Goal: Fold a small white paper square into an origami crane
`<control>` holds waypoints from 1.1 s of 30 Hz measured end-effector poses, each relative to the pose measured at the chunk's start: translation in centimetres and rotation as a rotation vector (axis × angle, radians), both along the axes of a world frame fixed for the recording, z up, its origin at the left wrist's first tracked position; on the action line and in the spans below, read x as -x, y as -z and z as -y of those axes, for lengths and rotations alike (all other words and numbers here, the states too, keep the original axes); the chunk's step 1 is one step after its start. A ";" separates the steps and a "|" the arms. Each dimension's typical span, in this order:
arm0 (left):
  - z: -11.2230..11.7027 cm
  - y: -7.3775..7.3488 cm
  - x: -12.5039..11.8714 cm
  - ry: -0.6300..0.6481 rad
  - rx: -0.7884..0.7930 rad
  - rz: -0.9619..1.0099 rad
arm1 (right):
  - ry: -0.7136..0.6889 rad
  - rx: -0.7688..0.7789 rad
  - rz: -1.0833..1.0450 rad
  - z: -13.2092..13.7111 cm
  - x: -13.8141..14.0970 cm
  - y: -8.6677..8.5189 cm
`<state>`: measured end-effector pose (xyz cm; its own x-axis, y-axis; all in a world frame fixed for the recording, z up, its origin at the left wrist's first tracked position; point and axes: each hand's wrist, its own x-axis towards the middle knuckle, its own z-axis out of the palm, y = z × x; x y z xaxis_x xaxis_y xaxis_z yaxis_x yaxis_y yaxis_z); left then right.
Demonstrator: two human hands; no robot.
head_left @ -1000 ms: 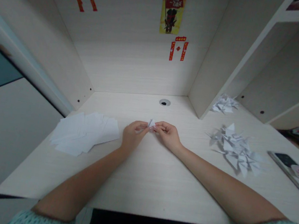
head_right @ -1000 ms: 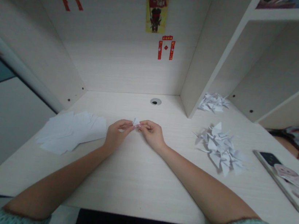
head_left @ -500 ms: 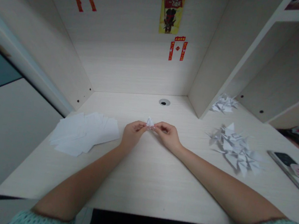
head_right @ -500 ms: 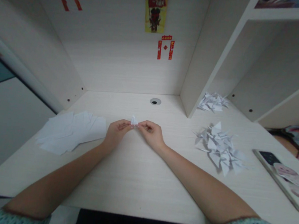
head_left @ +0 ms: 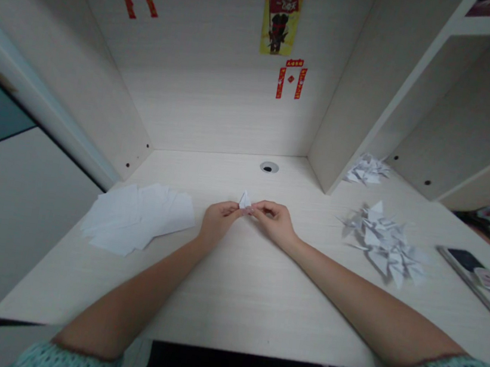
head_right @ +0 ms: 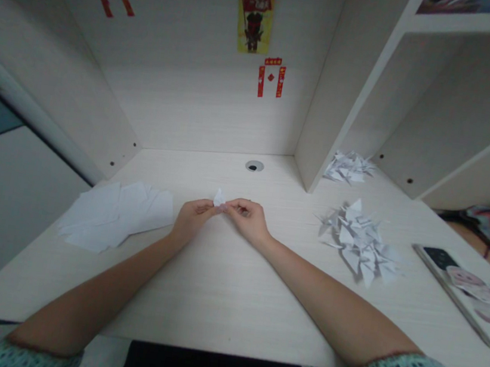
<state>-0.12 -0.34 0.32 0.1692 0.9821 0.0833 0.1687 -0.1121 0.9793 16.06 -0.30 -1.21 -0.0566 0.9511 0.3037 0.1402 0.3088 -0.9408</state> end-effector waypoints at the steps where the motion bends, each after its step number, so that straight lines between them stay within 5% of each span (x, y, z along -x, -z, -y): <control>1: 0.0 0.0 0.0 -0.018 -0.006 -0.010 | -0.006 0.003 -0.019 0.0 0.0 0.0; 13: 0.5 0.1 0.1 -0.026 -0.131 -0.216 | 0.109 -0.053 -0.098 -0.2 0.0 -0.4; 27: -0.1 -0.4 0.0 0.005 0.013 0.027 | 0.108 -0.043 -0.187 -0.3 -0.2 -0.2; 33: 0.2 -0.6 0.1 -0.020 0.000 -0.010 | 0.095 -0.050 -0.186 -0.3 -0.1 -0.1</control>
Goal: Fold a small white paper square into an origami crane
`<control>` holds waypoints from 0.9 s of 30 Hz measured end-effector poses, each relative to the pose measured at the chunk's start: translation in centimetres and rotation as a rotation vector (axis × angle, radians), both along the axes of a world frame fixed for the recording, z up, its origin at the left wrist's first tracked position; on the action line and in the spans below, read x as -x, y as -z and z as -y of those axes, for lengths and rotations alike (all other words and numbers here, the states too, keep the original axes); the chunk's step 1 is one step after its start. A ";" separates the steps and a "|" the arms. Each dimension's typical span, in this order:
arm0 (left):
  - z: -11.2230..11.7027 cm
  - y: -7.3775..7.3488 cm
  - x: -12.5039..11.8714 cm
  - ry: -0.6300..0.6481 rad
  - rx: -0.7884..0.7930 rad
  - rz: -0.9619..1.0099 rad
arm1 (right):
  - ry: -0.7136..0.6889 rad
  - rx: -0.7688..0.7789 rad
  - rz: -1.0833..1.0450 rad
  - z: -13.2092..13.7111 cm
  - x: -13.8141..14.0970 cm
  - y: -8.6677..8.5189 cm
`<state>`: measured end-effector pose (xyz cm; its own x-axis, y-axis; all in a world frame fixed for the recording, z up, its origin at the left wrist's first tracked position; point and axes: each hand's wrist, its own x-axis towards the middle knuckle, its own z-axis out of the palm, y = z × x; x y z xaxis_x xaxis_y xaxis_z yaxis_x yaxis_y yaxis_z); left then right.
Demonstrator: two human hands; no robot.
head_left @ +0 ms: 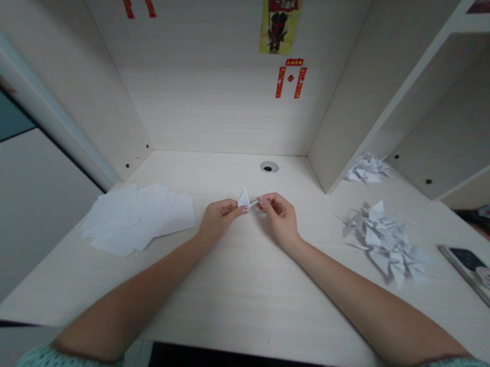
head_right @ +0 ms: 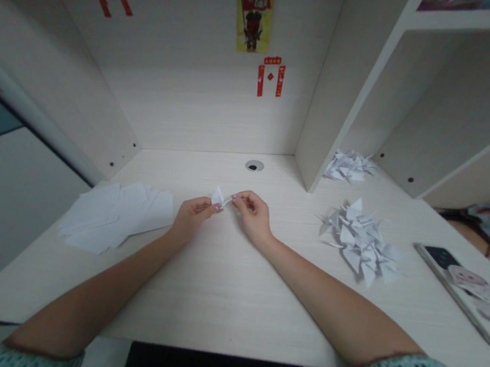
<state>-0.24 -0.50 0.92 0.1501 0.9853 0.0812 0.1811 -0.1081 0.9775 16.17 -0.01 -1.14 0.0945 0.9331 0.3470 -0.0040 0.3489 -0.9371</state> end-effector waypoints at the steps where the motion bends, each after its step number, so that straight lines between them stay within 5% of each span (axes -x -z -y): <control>1: 0.0 0.0 0.0 -0.001 -0.003 -0.004 | -0.004 0.003 0.006 0.0 0.0 0.0; 13: -0.3 0.1 0.1 -0.001 -0.023 -0.001 | -0.045 -0.019 0.134 -0.2 -0.2 -0.1; 27: -0.2 0.0 0.1 0.084 0.037 -0.003 | -0.123 -0.004 -0.011 -0.2 0.0 0.1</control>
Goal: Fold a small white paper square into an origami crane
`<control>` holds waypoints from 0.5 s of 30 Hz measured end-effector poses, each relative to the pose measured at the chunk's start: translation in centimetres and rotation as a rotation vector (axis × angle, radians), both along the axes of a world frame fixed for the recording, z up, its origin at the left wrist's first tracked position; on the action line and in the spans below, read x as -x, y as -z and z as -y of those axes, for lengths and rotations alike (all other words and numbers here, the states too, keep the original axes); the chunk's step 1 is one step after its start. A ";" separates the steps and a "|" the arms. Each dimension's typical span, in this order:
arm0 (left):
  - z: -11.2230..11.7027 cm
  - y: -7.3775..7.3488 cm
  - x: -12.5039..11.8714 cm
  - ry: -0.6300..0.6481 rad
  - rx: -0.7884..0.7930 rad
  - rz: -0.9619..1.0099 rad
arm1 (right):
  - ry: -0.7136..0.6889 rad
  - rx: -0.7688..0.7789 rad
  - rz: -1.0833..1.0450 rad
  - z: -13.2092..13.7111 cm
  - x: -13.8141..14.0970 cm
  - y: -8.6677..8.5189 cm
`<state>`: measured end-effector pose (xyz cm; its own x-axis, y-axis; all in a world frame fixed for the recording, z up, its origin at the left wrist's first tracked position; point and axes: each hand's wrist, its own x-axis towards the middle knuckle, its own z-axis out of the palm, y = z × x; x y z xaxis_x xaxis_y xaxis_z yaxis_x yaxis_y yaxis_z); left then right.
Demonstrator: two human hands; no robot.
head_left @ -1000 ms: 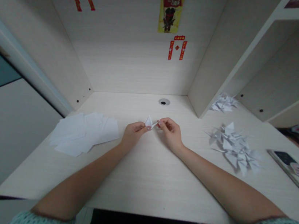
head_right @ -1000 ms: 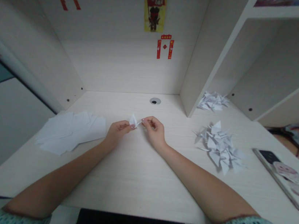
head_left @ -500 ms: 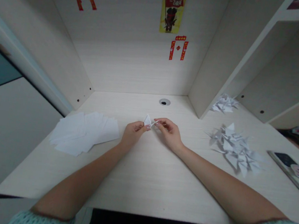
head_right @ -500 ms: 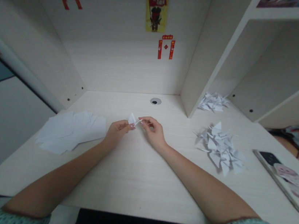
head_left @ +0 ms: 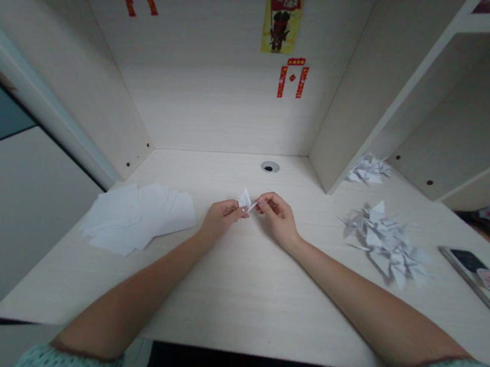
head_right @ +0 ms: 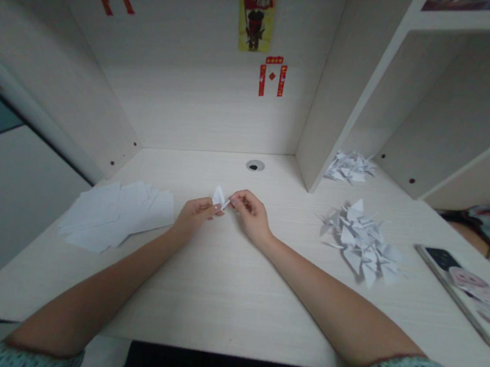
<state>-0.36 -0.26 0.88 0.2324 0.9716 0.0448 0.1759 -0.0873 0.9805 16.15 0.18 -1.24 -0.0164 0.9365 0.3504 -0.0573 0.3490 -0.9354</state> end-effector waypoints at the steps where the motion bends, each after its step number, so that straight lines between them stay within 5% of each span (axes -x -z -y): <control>1: 0.0 0.0 0.0 0.003 -0.002 -0.001 | -0.005 -0.005 -0.008 0.1 0.0 0.0; 15: 0.3 -0.3 -0.3 -0.025 -0.027 0.013 | 0.060 -0.048 -0.063 0.4 -0.1 -0.3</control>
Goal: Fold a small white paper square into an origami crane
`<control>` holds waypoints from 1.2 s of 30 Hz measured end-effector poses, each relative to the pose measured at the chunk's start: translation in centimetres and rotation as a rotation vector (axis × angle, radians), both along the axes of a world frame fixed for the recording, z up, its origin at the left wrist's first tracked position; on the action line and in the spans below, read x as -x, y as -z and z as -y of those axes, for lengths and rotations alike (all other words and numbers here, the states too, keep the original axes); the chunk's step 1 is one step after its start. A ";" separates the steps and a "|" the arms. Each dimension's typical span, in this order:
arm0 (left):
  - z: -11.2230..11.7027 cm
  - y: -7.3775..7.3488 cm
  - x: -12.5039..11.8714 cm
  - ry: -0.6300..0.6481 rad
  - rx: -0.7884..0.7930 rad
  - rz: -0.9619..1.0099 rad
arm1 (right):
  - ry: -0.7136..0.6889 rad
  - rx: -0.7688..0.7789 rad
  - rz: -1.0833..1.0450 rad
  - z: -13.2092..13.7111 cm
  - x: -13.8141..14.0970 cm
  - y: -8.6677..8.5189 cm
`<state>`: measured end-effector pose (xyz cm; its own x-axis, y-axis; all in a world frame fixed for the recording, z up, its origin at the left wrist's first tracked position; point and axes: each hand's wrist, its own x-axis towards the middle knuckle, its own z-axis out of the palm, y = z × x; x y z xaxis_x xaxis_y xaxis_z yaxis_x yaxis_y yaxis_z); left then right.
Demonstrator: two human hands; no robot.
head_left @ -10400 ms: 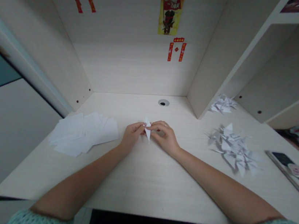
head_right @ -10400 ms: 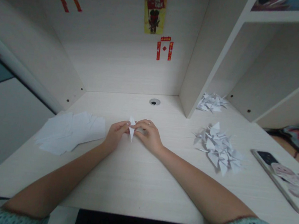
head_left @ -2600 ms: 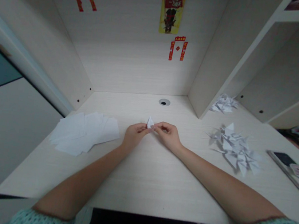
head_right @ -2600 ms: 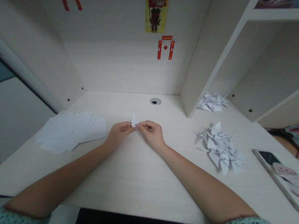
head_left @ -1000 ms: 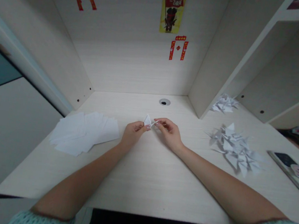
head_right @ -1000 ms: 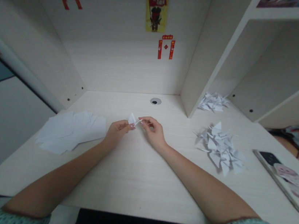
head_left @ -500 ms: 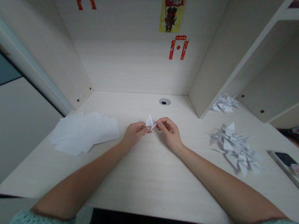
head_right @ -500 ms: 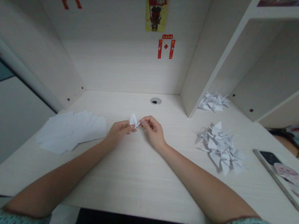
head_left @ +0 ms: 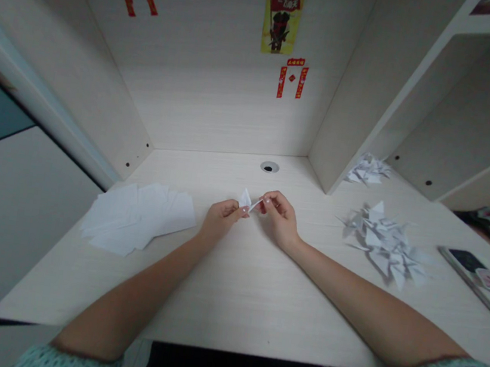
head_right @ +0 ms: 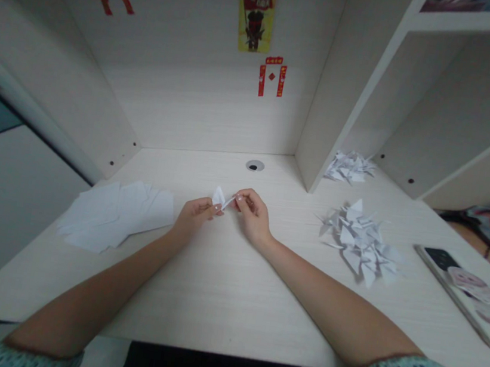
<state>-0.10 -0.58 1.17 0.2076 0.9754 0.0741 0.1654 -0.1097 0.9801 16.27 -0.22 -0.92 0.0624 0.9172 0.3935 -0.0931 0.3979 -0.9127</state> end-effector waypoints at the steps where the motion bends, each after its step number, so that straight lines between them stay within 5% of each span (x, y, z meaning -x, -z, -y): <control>1: 0.0 0.0 0.1 -0.015 -0.009 0.002 | 0.037 -0.008 0.006 -0.1 -0.1 0.0; 5: -0.3 0.2 0.3 -0.066 -0.043 0.007 | 0.146 -0.127 0.175 -0.1 -0.5 -0.3; 11: 0.0 0.0 0.3 -0.101 -0.160 -0.158 | 0.120 -0.307 0.443 0.6 -0.3 -0.5; 36: -0.1 0.3 0.2 -0.085 -0.162 -0.200 | 0.257 -0.275 0.552 0.4 -0.5 -0.3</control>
<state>-0.32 -0.48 0.92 0.1516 0.9688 0.1959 0.3696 -0.2393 0.8978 16.80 -0.60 -0.58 -0.0117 0.7617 0.6479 0.4872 0.5702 -0.6615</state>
